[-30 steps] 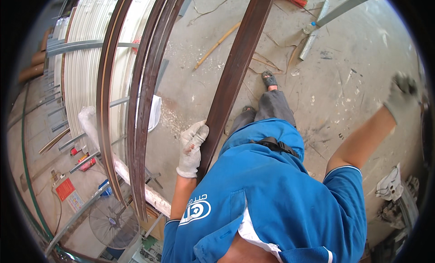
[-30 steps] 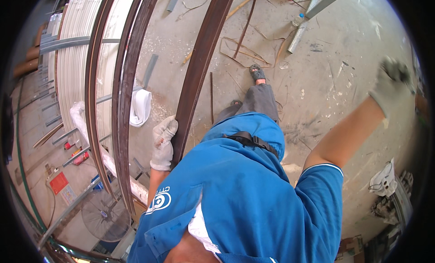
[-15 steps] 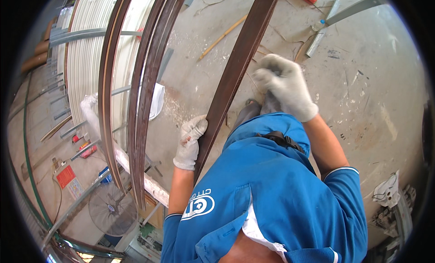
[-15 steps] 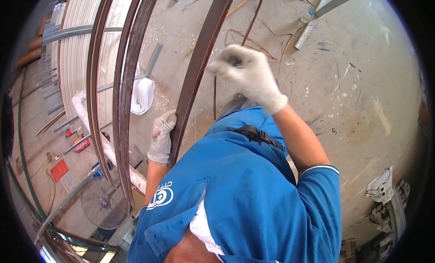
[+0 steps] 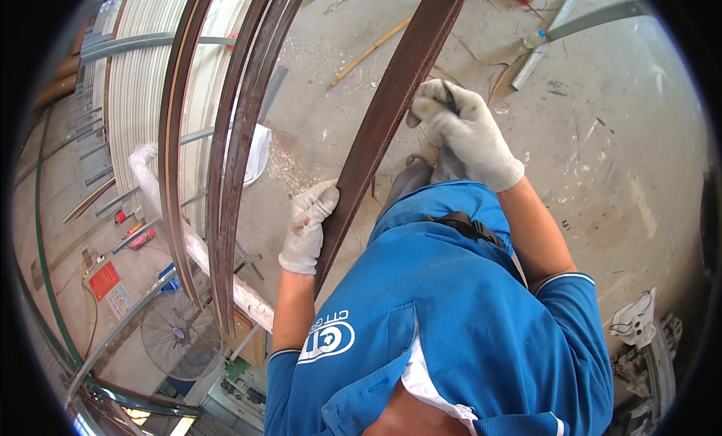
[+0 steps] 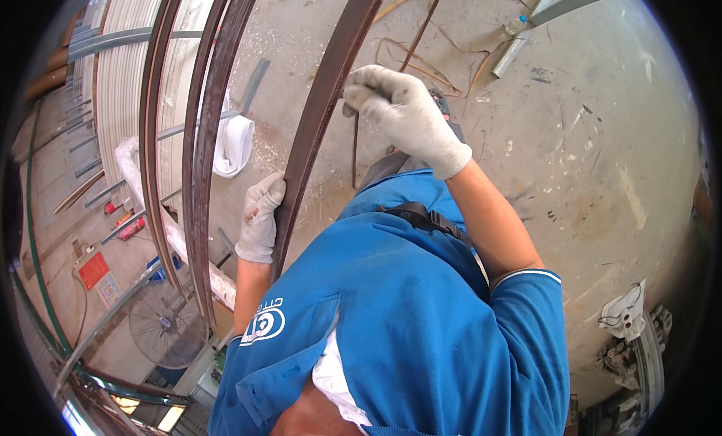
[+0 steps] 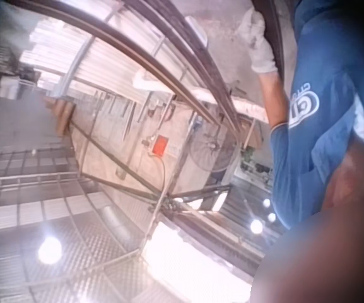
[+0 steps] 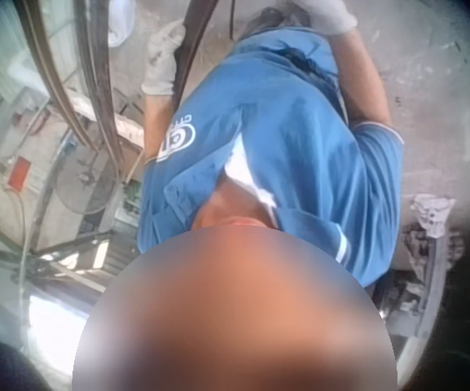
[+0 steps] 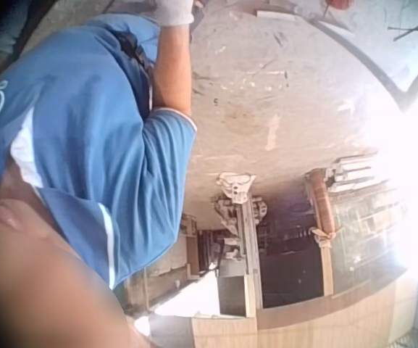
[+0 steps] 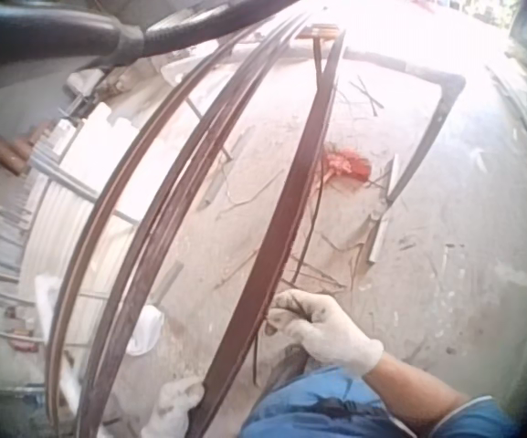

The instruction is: The person scrapes the surface of long metal bars using a small handheld tool. They hold the bars with one hand and scrape along the length with the other, occasionally repositioning the bars to access different sections.

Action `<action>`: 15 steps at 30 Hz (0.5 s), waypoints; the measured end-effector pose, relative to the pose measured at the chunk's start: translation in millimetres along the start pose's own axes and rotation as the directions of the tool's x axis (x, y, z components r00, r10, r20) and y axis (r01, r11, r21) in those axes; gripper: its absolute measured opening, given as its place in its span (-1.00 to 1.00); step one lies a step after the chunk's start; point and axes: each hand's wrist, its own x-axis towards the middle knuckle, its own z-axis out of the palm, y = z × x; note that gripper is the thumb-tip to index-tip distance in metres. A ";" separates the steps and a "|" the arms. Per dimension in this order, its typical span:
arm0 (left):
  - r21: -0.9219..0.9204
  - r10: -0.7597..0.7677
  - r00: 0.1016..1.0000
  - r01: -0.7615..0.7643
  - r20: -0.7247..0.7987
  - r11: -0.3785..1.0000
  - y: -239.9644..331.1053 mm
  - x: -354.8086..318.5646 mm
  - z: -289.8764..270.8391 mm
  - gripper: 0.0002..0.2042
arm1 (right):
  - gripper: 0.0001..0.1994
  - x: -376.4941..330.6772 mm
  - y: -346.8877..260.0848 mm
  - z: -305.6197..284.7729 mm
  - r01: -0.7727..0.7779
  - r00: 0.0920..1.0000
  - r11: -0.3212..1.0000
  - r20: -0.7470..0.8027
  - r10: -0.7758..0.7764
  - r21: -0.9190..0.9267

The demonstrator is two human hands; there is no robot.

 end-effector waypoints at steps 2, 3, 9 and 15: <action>0.000 0.012 1.000 -0.012 -0.001 1.000 -2.3 0.8 0.9 -0.56 | -0.72 3.7 1.0 2.6 -0.006 0.998 0.990 -0.061 -0.003 -0.138; 0.001 0.020 1.000 -0.020 0.003 1.000 -3.5 1.9 2.9 -0.57 | -0.70 6.2 1.4 3.4 -0.027 0.991 0.977 -0.137 -0.002 -0.210; -0.007 0.029 0.999 -0.029 0.029 1.000 -0.2 2.4 0.1 -0.56 | -0.74 12.6 1.9 -6.9 -0.080 0.997 0.990 0.007 0.082 -0.119; -0.032 -0.033 0.997 0.035 0.072 0.999 3.4 2.6 -1.4 -0.51 | -0.82 7.0 2.8 -16.5 -0.013 0.999 1.000 -0.035 0.012 -0.026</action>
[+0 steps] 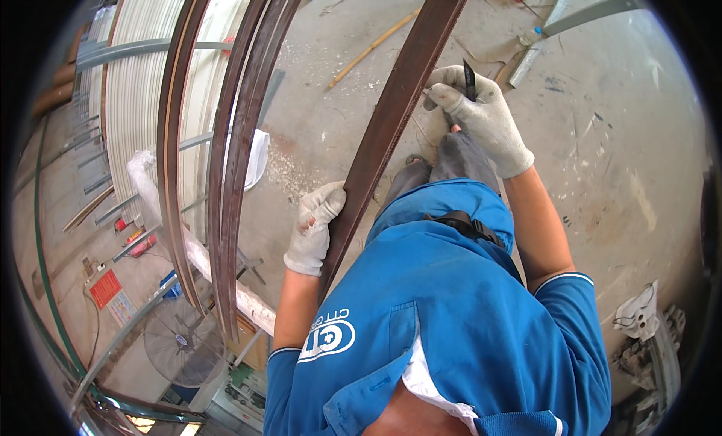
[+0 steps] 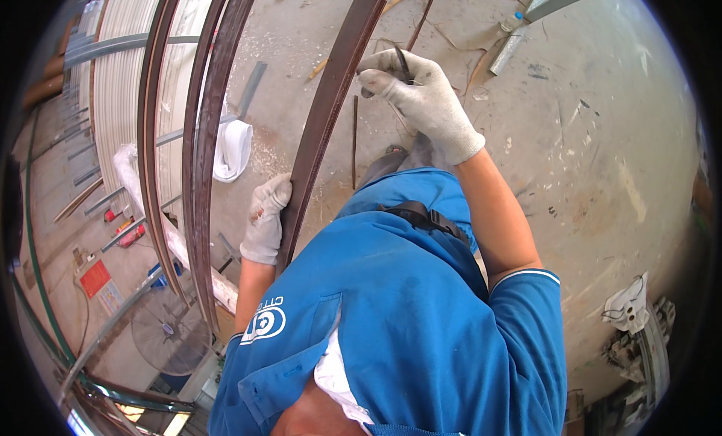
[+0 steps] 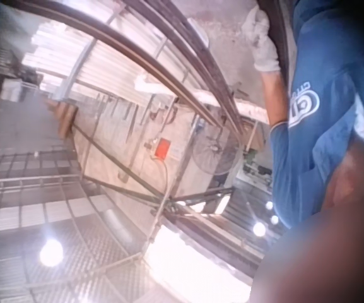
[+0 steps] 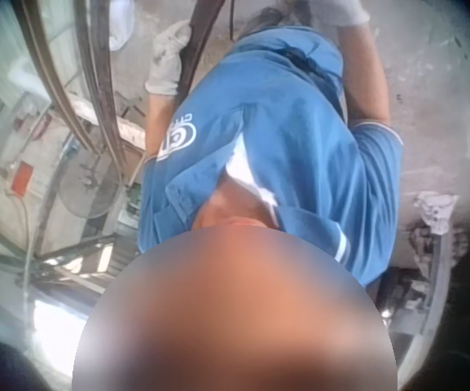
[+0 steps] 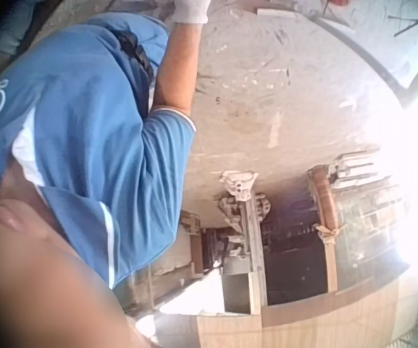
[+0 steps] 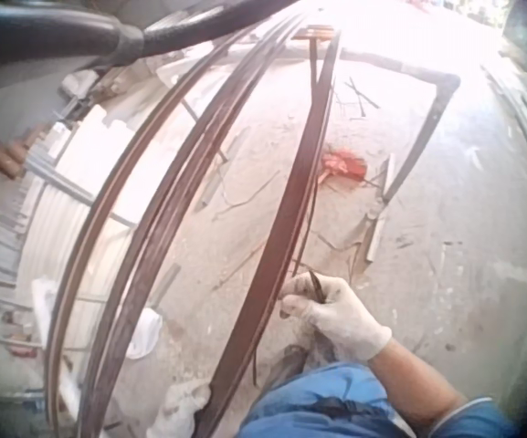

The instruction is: The person scrapes the surface of long metal bars using a small handheld tool. They hold the bars with one hand and scrape along the length with the other, occasionally repositioning the bars to access different sections.

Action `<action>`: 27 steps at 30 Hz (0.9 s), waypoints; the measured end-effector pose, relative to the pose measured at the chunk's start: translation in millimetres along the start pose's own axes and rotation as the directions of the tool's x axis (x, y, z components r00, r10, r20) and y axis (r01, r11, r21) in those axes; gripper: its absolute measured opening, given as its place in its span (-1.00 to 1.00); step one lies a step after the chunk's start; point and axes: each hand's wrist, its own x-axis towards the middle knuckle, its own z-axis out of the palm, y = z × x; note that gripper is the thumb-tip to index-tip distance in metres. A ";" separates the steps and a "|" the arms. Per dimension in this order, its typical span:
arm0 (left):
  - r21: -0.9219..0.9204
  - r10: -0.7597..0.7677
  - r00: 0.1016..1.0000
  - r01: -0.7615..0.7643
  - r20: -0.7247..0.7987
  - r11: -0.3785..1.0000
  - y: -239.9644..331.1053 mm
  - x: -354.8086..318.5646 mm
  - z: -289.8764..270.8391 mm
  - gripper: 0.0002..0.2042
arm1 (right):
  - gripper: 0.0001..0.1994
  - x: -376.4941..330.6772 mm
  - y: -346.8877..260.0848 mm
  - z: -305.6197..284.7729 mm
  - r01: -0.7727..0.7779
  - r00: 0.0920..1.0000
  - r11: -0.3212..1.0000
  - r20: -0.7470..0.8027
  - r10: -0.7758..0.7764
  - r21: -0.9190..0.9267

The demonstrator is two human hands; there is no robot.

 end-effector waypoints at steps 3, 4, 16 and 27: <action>-0.020 -0.005 1.000 0.005 0.004 1.000 0.4 0.2 3.0 -0.51 | -0.82 -2.5 1.5 13.6 0.015 1.000 1.000 0.010 -0.015 0.005; -0.026 -0.008 1.000 0.009 0.003 1.000 0.8 0.4 3.7 -0.51 | -0.82 -2.2 1.0 17.2 -0.016 1.000 1.000 -0.009 0.016 0.001; -0.063 -0.084 0.996 0.084 0.008 0.994 7.1 0.3 1.2 -0.54 | -0.87 -3.7 -4.2 13.8 0.014 0.998 0.997 0.055 -0.010 -0.070; 0.055 0.067 0.996 -0.063 -0.062 0.996 -4.1 -2.1 5.7 -0.59 | -0.88 -13.1 -9.3 14.4 -0.073 0.993 0.989 -0.097 0.060 -0.131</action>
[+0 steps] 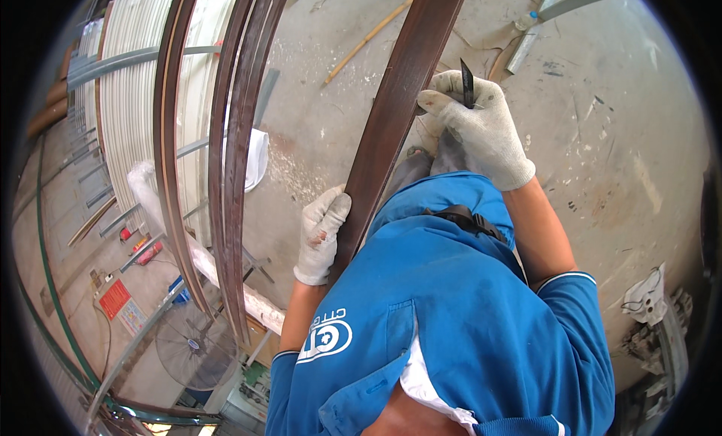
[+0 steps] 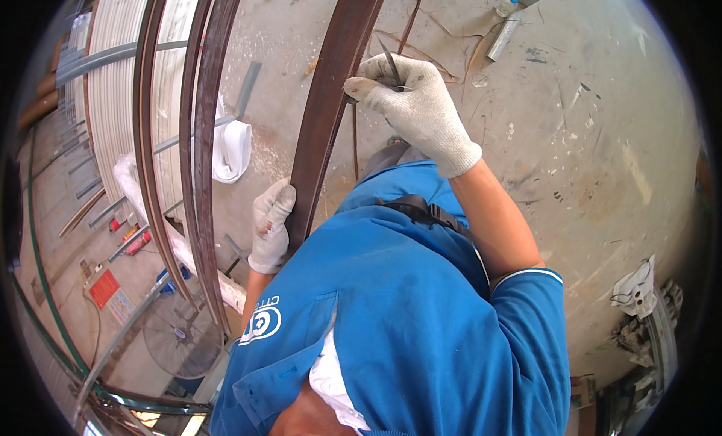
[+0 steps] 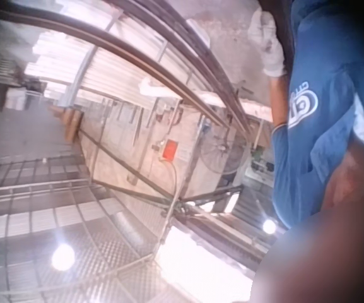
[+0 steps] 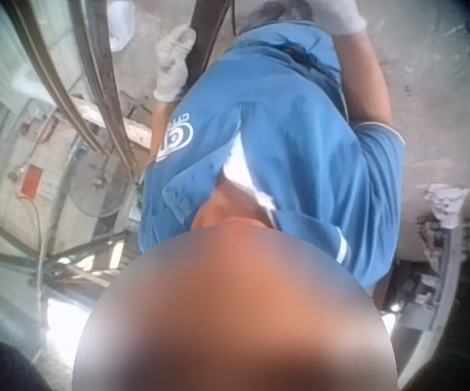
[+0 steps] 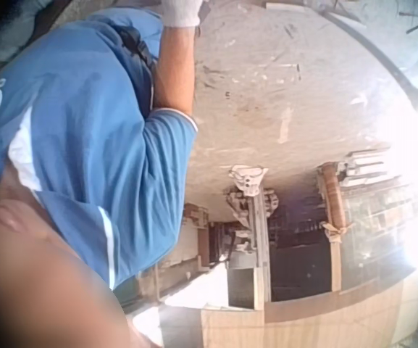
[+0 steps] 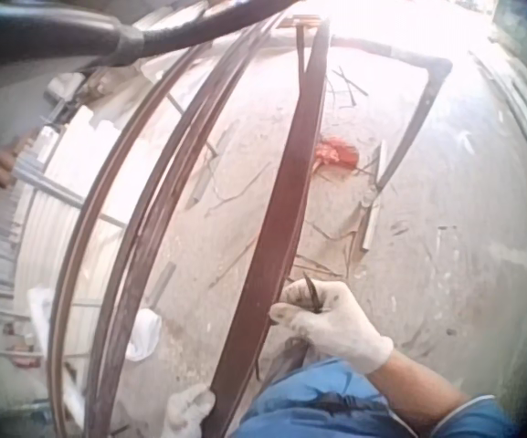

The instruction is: The person scrapes the surface of long metal bars using a small handheld tool. They hold the bars with one hand and scrape along the length with the other, occasionally repositioning the bars to access different sections.

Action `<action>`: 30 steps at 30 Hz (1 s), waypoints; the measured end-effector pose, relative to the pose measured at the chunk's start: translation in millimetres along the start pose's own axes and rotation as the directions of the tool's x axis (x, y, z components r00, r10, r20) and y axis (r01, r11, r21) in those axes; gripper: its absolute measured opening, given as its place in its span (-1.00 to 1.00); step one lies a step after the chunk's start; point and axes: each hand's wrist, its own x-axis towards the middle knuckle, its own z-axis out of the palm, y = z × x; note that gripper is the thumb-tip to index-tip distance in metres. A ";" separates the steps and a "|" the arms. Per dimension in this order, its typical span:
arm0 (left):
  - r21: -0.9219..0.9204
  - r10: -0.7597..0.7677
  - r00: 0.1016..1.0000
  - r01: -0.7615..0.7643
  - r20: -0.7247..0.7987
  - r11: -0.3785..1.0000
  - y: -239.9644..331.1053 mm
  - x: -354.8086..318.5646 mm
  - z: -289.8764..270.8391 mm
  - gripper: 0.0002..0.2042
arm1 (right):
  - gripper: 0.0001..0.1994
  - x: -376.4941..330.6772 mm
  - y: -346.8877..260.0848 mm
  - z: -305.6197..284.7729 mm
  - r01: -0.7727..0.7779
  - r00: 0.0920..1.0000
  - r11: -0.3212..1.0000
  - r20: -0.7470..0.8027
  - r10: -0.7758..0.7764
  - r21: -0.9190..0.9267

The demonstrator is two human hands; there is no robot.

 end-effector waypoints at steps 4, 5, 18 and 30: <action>-0.070 0.042 0.999 -0.041 0.009 0.997 2.9 -4.1 5.4 -0.63 | -0.88 1.0 1.9 -4.7 -0.033 0.999 0.999 0.023 0.032 0.025; -0.003 0.045 0.999 -0.045 -0.010 0.999 3.6 -4.3 5.9 -0.63 | -0.88 1.1 2.1 -5.9 -0.020 0.999 1.000 0.030 0.020 0.017; 0.280 0.175 0.978 -0.137 -0.114 0.950 -5.5 -4.4 12.7 -0.68 | -0.88 -1.8 -3.0 -6.7 -0.043 0.998 0.999 0.039 0.042 0.026; 0.130 0.082 0.997 -0.082 0.004 0.988 -3.3 1.6 10.2 -0.59 | -0.89 -2.4 6.7 -6.5 -0.054 0.998 0.995 -0.015 0.056 0.088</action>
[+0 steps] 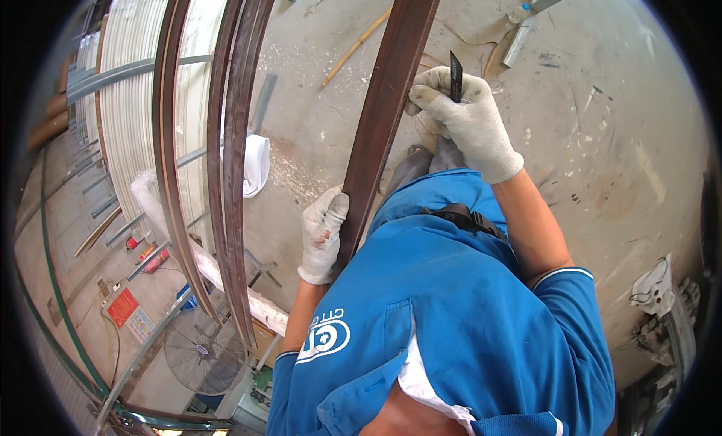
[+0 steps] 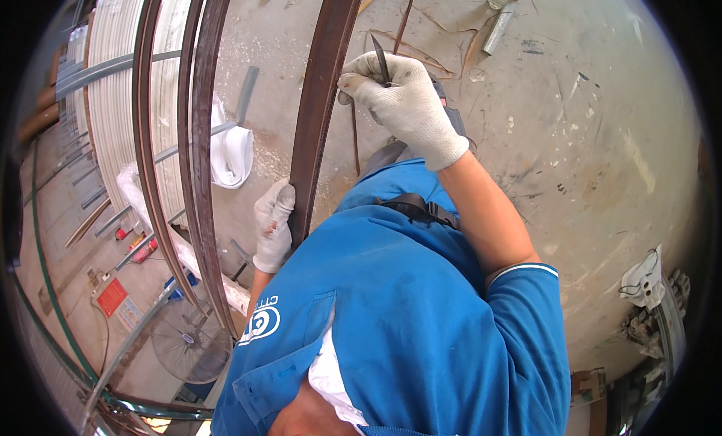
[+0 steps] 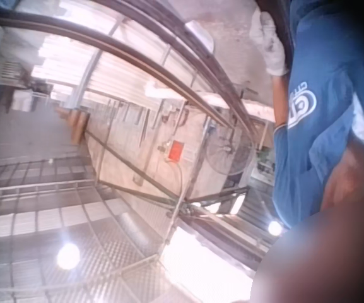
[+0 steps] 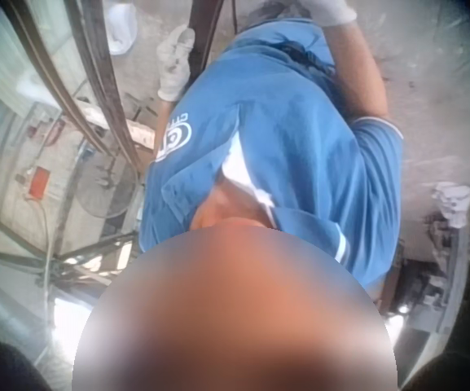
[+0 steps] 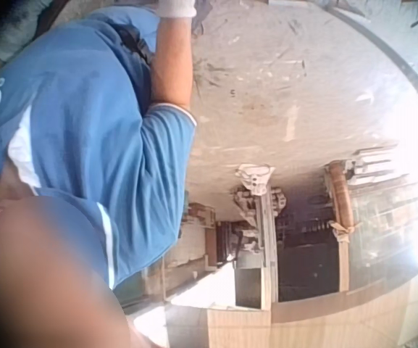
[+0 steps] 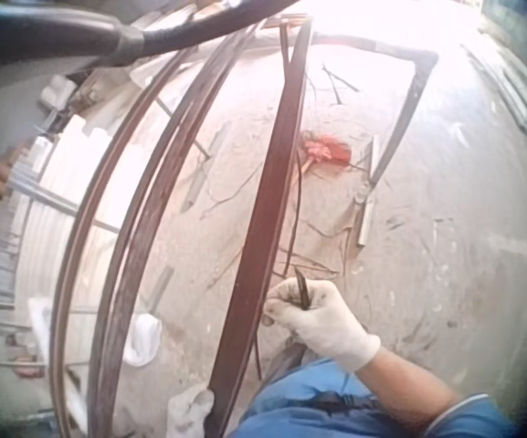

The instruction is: The person scrapes the surface of long metal bars using a small handheld tool. They hold the bars with one hand and scrape along the length with the other, occasionally repositioning the bars to access different sections.

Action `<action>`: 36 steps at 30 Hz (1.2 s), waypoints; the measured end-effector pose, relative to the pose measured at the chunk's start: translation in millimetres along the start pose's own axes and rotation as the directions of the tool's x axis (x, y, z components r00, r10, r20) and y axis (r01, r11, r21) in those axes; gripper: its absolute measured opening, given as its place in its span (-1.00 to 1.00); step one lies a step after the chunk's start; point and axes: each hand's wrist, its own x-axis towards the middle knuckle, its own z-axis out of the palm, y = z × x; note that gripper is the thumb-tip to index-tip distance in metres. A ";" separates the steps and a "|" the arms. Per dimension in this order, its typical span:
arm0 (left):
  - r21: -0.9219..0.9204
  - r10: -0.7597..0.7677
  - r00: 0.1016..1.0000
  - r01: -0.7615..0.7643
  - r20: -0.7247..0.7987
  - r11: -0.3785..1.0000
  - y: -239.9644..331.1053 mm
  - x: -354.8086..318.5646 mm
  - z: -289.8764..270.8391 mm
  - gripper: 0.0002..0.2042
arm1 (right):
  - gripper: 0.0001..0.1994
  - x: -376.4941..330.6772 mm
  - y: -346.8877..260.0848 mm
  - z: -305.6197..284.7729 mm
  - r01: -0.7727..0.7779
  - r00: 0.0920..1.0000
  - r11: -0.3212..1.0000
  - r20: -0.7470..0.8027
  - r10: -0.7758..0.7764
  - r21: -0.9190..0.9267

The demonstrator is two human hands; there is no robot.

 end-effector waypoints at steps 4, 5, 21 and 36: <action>-0.181 -0.106 0.993 0.113 0.048 0.977 -2.3 0.6 0.1 -0.56 | -0.87 -1.4 -1.5 -6.7 -0.025 0.999 1.000 0.045 0.024 0.011; -0.158 -0.112 0.993 0.117 0.038 0.981 -3.9 0.4 0.6 -0.57 | -0.87 -0.9 -1.1 -7.0 0.015 0.999 0.999 0.042 -0.014 -0.030; 0.391 0.379 0.924 -0.365 0.044 0.845 65.0 76.2 53.8 -0.23 | -0.77 72.5 -22.5 -31.8 0.156 0.987 0.988 -0.032 -0.156 -0.012; 0.730 0.432 0.884 -0.413 0.177 0.545 130.7 184.4 117.0 0.01 | -0.45 152.3 -101.2 -148.4 0.467 0.661 0.743 -0.370 -0.653 -0.479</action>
